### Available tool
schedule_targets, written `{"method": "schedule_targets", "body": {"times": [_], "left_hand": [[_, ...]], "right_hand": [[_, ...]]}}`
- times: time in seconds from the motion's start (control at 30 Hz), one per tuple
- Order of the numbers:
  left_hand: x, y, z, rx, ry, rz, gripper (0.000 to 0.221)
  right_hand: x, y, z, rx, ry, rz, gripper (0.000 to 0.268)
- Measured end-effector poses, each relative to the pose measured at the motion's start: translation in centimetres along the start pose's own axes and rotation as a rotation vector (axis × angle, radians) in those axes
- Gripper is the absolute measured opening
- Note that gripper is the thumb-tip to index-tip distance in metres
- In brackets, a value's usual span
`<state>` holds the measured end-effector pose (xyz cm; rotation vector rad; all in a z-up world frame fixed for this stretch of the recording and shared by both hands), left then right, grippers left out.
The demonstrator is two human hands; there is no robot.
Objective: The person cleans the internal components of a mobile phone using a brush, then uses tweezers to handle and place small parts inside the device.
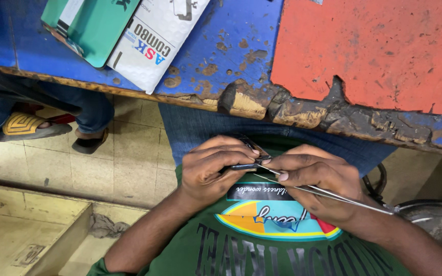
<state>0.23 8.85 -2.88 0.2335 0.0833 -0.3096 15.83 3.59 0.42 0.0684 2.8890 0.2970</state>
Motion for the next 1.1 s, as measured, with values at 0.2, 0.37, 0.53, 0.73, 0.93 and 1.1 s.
{"method": "schedule_targets", "body": {"times": [0.2, 0.37, 0.53, 0.73, 0.93, 1.1], "left_hand": [[-0.1, -0.1, 0.0, 0.003, 0.021, -0.002, 0.019], [0.0, 0.0, 0.1, 0.002, 0.018, -0.002, 0.018], [0.1, 0.1, 0.3, 0.010, 0.005, -0.009, 0.018], [0.5, 0.3, 0.9, 0.036, 0.024, -0.042, 0.021], [1.0, 0.2, 1.3, 0.085, 0.000, -0.065, 0.021], [1.3, -0.1, 1.4, 0.117, 0.027, -0.069, 0.023]], "right_hand": [[-0.3, -0.2, 0.1, 0.040, 0.029, 0.030, 0.027], [-0.4, 0.0, -0.4, 0.002, -0.017, 0.034, 0.028], [0.0, 0.3, -0.8, -0.019, -0.034, 0.005, 0.028], [0.7, 0.9, -1.8, -0.116, -0.111, -0.043, 0.031], [1.4, 0.8, -2.5, -0.155, -0.227, -0.222, 0.037], [1.3, 0.9, -3.0, -0.128, -0.257, -0.243, 0.037]]}}
Point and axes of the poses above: each hand's wrist, its own y-axis towards the middle knuckle, its own x-axis out of the palm, z = x × y, the point moved 10 cm from there along y, towards the middle knuckle, and after that the axes turned 15 degrees about z, right-handed, at the moved point
